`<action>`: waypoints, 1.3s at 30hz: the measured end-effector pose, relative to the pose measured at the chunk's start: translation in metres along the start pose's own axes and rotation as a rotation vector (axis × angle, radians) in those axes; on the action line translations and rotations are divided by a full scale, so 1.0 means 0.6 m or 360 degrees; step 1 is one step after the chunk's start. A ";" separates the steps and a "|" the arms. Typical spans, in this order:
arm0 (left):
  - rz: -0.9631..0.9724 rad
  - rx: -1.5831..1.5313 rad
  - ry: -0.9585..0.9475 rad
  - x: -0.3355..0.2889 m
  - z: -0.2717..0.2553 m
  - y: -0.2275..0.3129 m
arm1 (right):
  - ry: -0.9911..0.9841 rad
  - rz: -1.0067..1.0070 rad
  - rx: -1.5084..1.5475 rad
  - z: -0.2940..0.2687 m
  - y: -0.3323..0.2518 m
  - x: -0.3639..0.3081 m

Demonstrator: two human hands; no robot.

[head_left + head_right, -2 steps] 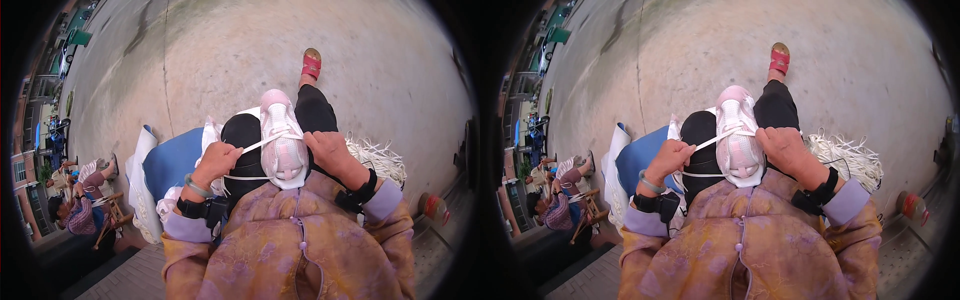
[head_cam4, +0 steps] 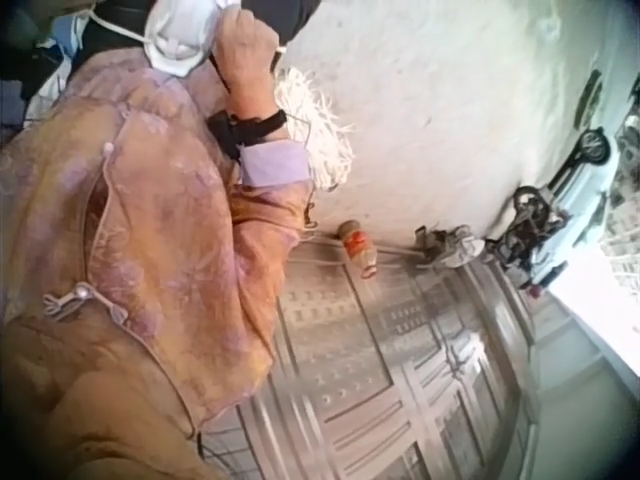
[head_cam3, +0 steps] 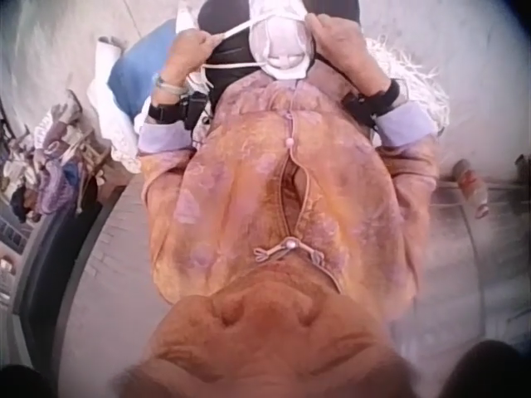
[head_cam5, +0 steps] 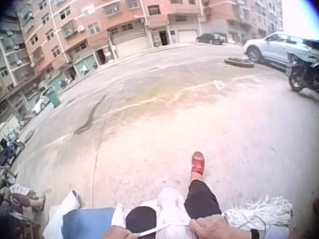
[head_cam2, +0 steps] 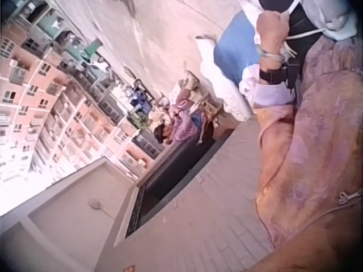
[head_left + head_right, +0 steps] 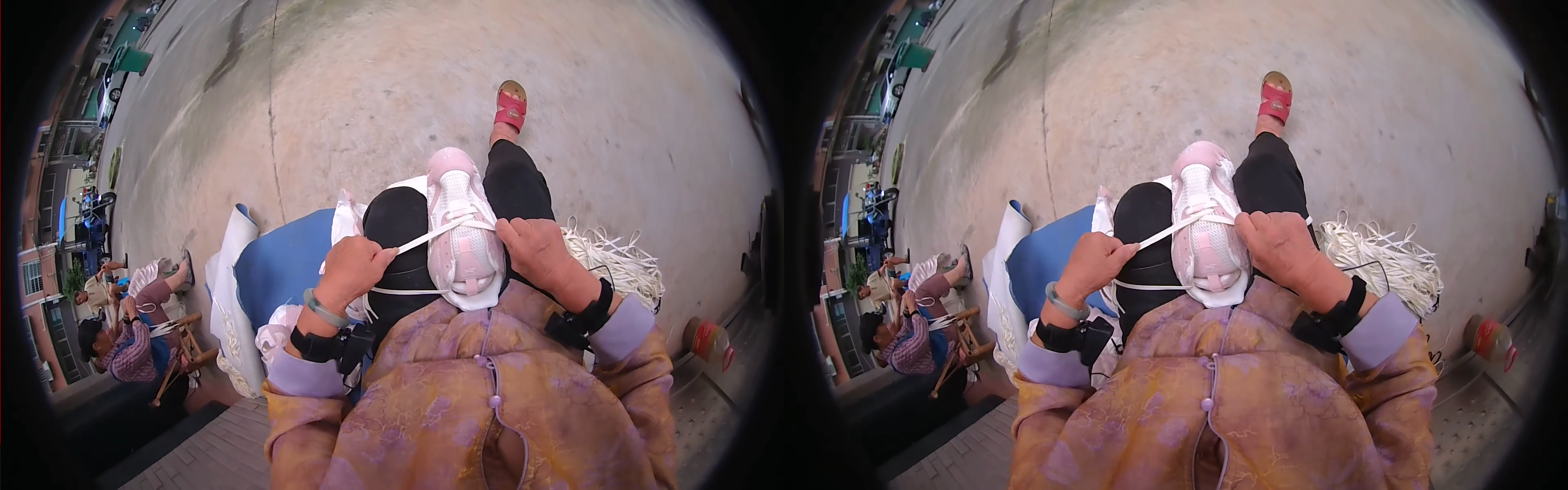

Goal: Lacing a white and pink shoe.

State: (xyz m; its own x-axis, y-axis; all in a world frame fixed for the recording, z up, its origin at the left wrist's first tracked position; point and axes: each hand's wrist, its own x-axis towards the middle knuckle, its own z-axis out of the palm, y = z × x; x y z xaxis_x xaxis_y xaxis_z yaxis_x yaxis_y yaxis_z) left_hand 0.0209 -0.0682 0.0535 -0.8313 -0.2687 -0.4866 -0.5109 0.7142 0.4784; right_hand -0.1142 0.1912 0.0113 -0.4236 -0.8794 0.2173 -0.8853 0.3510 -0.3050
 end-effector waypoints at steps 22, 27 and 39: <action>0.0573 -0.0277 0.0827 -0.020 0.044 0.041 | 0.0104 0.0256 0.0373 -0.014 0.008 0.002; 0.0075 -0.1023 0.0556 -0.057 0.000 -0.013 | 0.0083 0.0259 0.0235 -0.026 0.023 -0.001; 0.0901 0.0653 0.0866 -0.142 -0.002 -0.119 | 0.0052 0.0536 -0.0066 -0.052 0.324 -0.294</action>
State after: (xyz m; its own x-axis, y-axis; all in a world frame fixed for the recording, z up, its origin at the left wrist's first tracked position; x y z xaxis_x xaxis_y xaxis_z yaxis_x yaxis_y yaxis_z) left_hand 0.1282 -0.0971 0.0619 -0.9779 -0.0002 0.2089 0.0406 0.9807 0.1911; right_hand -0.2178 0.4248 -0.0576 -0.6987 -0.7014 0.1408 -0.7015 0.6333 -0.3268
